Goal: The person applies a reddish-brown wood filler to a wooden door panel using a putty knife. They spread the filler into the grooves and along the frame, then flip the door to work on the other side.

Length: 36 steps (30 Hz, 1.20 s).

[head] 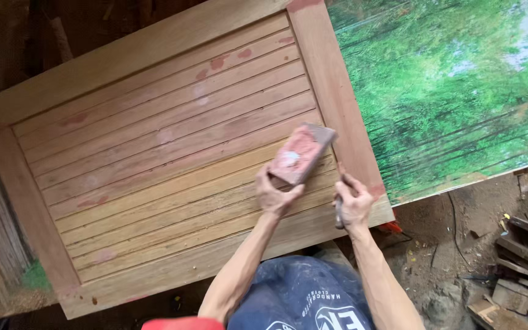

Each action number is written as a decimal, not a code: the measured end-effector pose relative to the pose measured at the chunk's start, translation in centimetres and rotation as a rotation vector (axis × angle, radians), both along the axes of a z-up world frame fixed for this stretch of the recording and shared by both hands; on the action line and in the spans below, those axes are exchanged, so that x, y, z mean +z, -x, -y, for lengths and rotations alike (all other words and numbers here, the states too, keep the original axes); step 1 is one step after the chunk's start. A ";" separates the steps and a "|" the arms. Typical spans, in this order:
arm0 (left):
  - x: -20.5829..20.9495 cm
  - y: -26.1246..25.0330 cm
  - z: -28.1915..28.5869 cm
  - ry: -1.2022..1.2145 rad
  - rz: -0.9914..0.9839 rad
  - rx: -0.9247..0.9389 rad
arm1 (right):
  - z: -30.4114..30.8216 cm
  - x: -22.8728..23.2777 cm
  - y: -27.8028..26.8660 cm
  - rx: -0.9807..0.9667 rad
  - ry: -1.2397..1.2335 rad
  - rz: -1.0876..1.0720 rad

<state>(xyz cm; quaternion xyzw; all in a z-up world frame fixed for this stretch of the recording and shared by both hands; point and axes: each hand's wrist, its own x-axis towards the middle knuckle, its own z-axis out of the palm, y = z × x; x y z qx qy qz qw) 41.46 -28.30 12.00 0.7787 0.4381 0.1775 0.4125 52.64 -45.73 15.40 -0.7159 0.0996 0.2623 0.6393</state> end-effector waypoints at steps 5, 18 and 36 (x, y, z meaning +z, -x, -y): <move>1.2 -8.2 4.6 -0.094 0.148 -0.144 | 2.7 2.1 -3.0 -0.205 -0.042 0.148; -7.4 -23.8 14.8 -0.025 0.219 -0.469 | 10.6 -0.6 -4.4 -0.332 0.019 0.243; -12.3 4.9 -5.6 -0.359 -0.257 -0.106 | -2.8 -4.2 -1.1 0.164 -0.108 -0.120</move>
